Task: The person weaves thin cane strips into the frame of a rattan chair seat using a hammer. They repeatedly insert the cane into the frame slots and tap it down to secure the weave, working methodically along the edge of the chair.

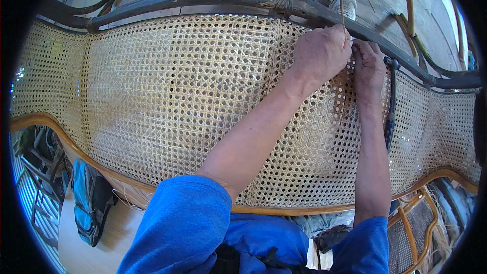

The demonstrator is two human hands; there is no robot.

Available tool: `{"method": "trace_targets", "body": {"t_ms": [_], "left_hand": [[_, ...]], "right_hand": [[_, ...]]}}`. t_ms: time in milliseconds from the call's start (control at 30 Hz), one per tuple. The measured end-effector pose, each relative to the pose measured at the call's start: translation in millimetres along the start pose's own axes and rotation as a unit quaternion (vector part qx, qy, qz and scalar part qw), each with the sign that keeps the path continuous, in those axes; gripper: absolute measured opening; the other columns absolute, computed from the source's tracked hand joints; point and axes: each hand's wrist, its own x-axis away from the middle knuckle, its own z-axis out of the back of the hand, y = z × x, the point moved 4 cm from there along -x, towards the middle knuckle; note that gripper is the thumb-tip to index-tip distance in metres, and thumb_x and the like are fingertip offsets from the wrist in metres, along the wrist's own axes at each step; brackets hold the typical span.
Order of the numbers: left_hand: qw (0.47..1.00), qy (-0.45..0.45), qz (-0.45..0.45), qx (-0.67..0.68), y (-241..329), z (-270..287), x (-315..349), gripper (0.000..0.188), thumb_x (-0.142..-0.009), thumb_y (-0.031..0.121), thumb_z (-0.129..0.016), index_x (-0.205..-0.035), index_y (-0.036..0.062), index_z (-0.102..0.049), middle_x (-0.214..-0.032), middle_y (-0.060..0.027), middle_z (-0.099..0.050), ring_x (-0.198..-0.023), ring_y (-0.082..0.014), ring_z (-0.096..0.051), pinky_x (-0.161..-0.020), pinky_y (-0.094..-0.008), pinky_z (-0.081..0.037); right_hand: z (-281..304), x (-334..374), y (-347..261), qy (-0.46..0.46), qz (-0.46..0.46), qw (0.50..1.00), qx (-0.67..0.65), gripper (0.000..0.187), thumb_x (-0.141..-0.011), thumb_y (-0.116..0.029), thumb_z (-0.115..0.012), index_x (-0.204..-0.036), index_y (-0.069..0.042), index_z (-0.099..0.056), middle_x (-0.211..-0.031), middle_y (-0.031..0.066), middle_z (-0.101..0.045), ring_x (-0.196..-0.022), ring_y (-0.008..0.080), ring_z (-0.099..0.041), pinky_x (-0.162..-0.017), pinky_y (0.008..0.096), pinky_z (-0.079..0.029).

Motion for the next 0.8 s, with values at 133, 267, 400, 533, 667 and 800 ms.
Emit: {"method": "trace_targets", "body": {"t_ms": [133,267,400,533,667,800], "left_hand": [[1.0,-0.018,0.01,0.005,-1.0,0.2,-1.1,0.017,-0.084,0.022,-0.059,-0.087,0.008,-0.069,-0.077,-0.0169,-0.068,-0.074,-0.0347,-0.067,-0.066,-0.0422,-0.055],[0.999,-0.025,0.02,0.002,0.9,2.7,-1.3,0.018,-0.084,0.022,-0.059,-0.088,0.0079,-0.069,-0.079,-0.017,-0.068,-0.075,-0.0343,-0.068,-0.067,-0.0417,-0.055],[0.999,-0.025,0.017,0.014,0.5,2.8,-0.7,0.018,-0.085,0.023,-0.06,-0.088,0.0076,-0.069,-0.08,-0.0172,-0.068,-0.075,-0.0346,-0.067,-0.067,-0.0418,-0.055],[1.0,-0.017,0.011,0.021,1.7,3.9,-0.7,0.018,-0.085,0.023,-0.06,-0.088,0.0071,-0.068,-0.08,-0.0171,-0.068,-0.075,-0.0345,-0.067,-0.067,-0.0421,-0.055],[0.999,-0.03,0.022,0.033,1.9,4.8,-1.3,0.018,-0.084,0.022,-0.06,-0.086,0.0064,-0.068,-0.077,-0.0175,-0.067,-0.073,-0.0345,-0.067,-0.066,-0.0425,-0.055],[0.999,-0.006,0.001,0.035,0.3,4.9,-0.8,0.016,-0.084,0.021,-0.06,-0.086,0.0063,-0.068,-0.074,-0.0181,-0.067,-0.071,-0.0345,-0.067,-0.064,-0.0421,-0.055]], "right_hand": [[-0.2,-0.5,0.9,-0.01,-0.018,1.0,-0.019,0.021,-0.082,0.001,-0.06,-0.1,-0.005,-0.067,-0.096,0.013,-0.064,-0.091,0.0307,-0.062,-0.081,0.0371,-0.049],[-0.2,-1.7,3.3,-0.015,-0.013,1.0,-0.015,0.021,-0.082,0.002,-0.059,-0.1,-0.005,-0.066,-0.095,0.0126,-0.064,-0.09,0.0304,-0.062,-0.08,0.037,-0.049],[0.4,-1.8,4.1,-0.019,0.0,0.999,-0.042,0.021,-0.082,0.002,-0.059,-0.1,-0.005,-0.066,-0.095,0.0124,-0.064,-0.09,0.0303,-0.062,-0.08,0.0364,-0.05],[0.6,-3.8,9.2,-0.045,-0.002,0.998,-0.046,0.018,-0.083,0.0,-0.059,-0.1,-0.005,-0.066,-0.095,0.0121,-0.064,-0.09,0.0292,-0.063,-0.079,0.035,-0.05],[0.8,-6.3,13.6,-0.06,-0.009,0.995,-0.084,0.017,-0.084,-0.001,-0.061,-0.1,-0.004,-0.067,-0.095,0.0116,-0.064,-0.09,0.0278,-0.063,-0.079,0.0338,-0.049],[-1.5,-5.5,17.6,-0.065,-0.021,0.991,-0.115,0.017,-0.084,-0.001,-0.062,-0.1,-0.004,-0.067,-0.095,0.0115,-0.064,-0.089,0.0273,-0.063,-0.079,0.0334,-0.049]]}}
